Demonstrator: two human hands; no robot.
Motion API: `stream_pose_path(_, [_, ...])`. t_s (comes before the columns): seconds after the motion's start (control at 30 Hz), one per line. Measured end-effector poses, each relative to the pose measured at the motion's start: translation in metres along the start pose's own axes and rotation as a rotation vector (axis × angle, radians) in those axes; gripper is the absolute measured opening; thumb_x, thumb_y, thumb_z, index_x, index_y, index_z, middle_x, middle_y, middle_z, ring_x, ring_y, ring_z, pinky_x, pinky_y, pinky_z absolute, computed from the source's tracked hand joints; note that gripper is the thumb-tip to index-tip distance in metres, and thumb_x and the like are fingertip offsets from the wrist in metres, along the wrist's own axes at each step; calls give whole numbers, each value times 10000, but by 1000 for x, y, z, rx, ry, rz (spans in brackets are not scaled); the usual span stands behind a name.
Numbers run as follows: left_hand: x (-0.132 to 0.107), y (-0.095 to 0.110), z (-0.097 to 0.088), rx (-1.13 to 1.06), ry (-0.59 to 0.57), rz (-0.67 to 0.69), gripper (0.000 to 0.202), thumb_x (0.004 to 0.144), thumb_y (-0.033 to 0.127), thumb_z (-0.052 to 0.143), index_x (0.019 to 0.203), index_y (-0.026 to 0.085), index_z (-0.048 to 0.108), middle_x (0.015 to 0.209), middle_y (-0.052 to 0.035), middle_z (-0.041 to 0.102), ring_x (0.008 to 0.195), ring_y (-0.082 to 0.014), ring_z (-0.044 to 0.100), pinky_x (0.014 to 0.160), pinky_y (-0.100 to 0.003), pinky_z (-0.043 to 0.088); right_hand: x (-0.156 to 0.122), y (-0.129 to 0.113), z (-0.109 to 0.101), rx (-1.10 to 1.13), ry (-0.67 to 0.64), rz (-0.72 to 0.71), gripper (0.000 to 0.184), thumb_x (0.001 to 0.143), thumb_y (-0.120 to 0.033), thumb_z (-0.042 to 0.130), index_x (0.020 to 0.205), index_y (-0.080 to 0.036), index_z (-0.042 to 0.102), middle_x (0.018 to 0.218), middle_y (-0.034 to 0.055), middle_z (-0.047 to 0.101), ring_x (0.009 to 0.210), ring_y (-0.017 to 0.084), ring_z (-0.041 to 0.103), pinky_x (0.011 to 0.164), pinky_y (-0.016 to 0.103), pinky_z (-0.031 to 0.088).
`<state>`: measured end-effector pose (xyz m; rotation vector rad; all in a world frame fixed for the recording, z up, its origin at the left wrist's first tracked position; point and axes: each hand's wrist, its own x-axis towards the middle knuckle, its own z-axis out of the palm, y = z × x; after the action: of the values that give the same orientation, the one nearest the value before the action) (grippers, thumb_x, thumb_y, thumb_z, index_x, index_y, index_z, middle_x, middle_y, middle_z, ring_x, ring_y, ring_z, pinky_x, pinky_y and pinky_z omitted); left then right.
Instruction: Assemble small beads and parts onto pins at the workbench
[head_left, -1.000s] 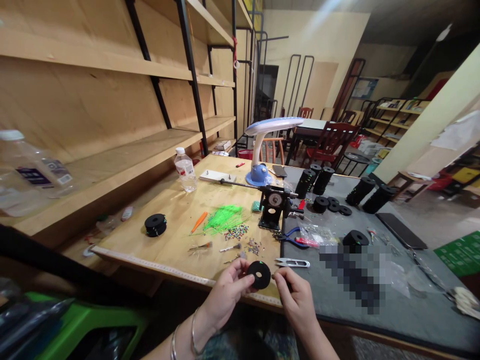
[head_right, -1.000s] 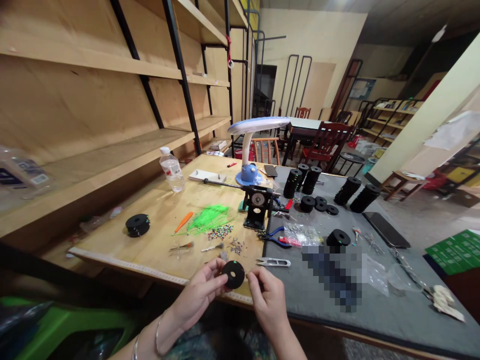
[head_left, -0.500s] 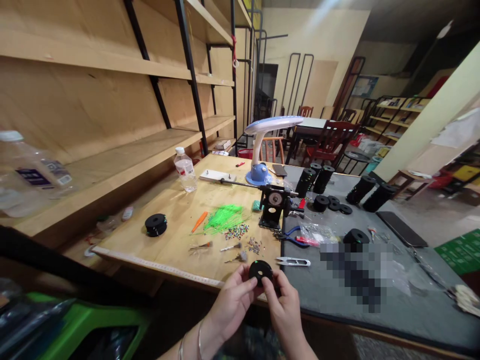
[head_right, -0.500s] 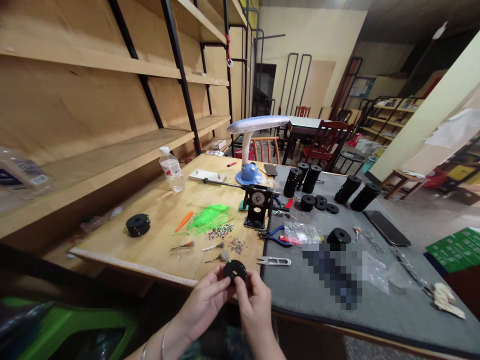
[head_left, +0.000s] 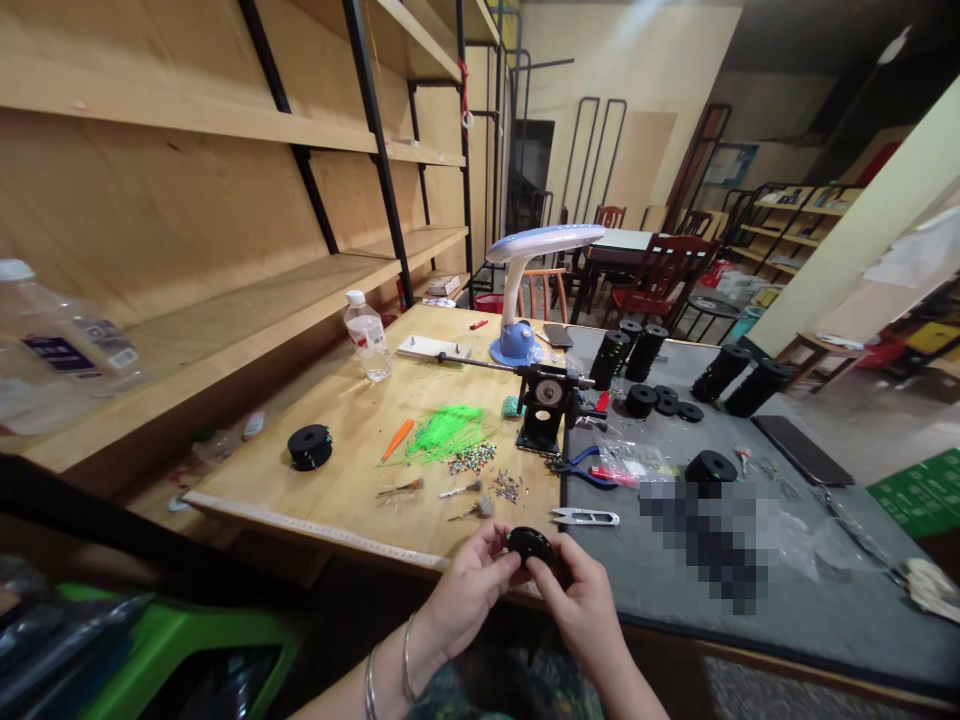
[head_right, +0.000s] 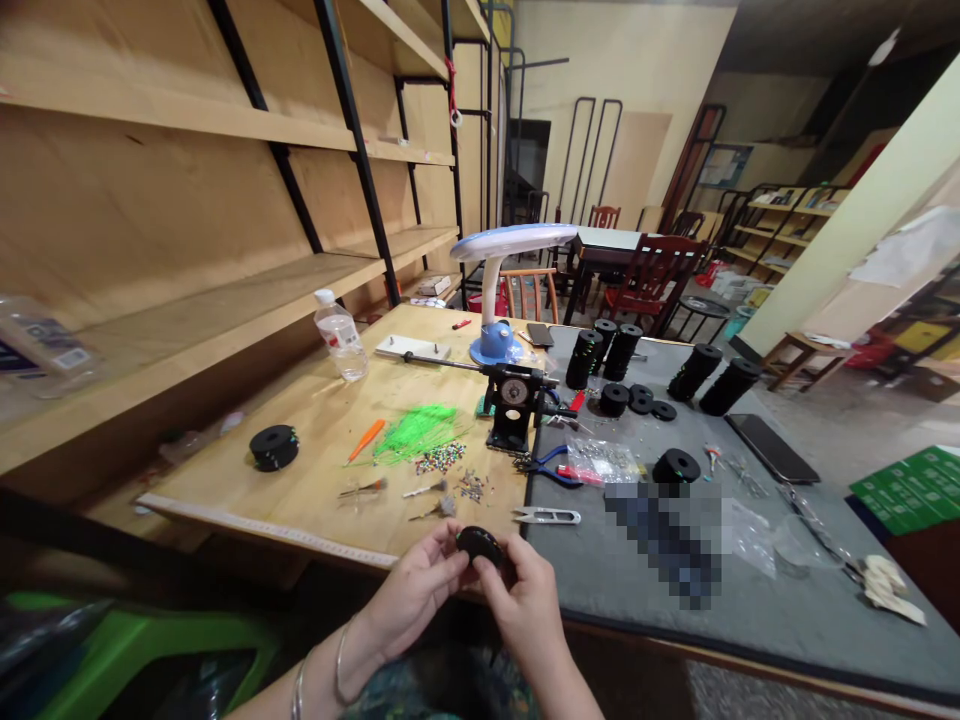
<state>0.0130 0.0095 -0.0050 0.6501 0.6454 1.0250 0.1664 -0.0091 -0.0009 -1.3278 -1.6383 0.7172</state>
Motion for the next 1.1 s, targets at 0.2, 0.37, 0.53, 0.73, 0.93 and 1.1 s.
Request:
stream_pose_path(0.2, [4, 14, 6, 194, -68, -106, 235, 740, 237, 693, 926, 163, 568, 901, -34, 598, 831, -170, 582, 754, -301, 459, 3, 2, -14, -369, -36, -176, 130, 844, -217, 553, 925, -200, 652, 713, 15, 607, 592, 151, 573, 546, 217, 409])
stream_pose_path(0.37, [13, 23, 16, 535, -17, -53, 276, 683, 316, 746, 790, 151, 552, 743, 7, 557, 722, -138, 521, 663, -252, 407, 5, 1, -19, -528, -84, -265, 108, 840, -187, 529, 867, -199, 634, 716, 22, 576, 626, 166, 567, 559, 228, 396])
stream_pose_path(0.53, [15, 19, 18, 448, -4, -156, 244, 685, 308, 702, 748, 167, 514, 686, 39, 515, 662, -118, 494, 624, -240, 387, 5, 1, -17, -408, -125, -214, 104, 831, -172, 545, 897, -210, 615, 752, 14, 569, 659, 156, 570, 580, 215, 413])
stream_pose_path(0.73, [16, 17, 11, 523, -36, -163, 279, 640, 275, 748, 722, 155, 510, 671, 44, 503, 639, -100, 470, 596, -224, 373, 7, 0, -13, -308, -212, -201, 118, 794, -118, 553, 846, -203, 615, 736, 9, 581, 642, 152, 561, 568, 219, 408])
stream_pose_path(0.93, [13, 18, 4, 105, -86, -313, 198, 667, 210, 703, 761, 153, 539, 762, -13, 608, 730, -150, 584, 723, -313, 477, 3, -2, -14, -65, -169, -64, 142, 832, -204, 570, 962, -197, 628, 692, -3, 640, 598, 147, 588, 566, 214, 446])
stream_pose_path(1.1, [10, 13, -2, -158, -107, -309, 181, 703, 179, 653, 868, 152, 584, 810, -43, 661, 787, -191, 643, 818, -387, 479, -4, 2, -12, 119, -106, 7, 178, 900, -292, 516, 861, -189, 656, 787, 53, 719, 700, 186, 667, 651, 243, 506])
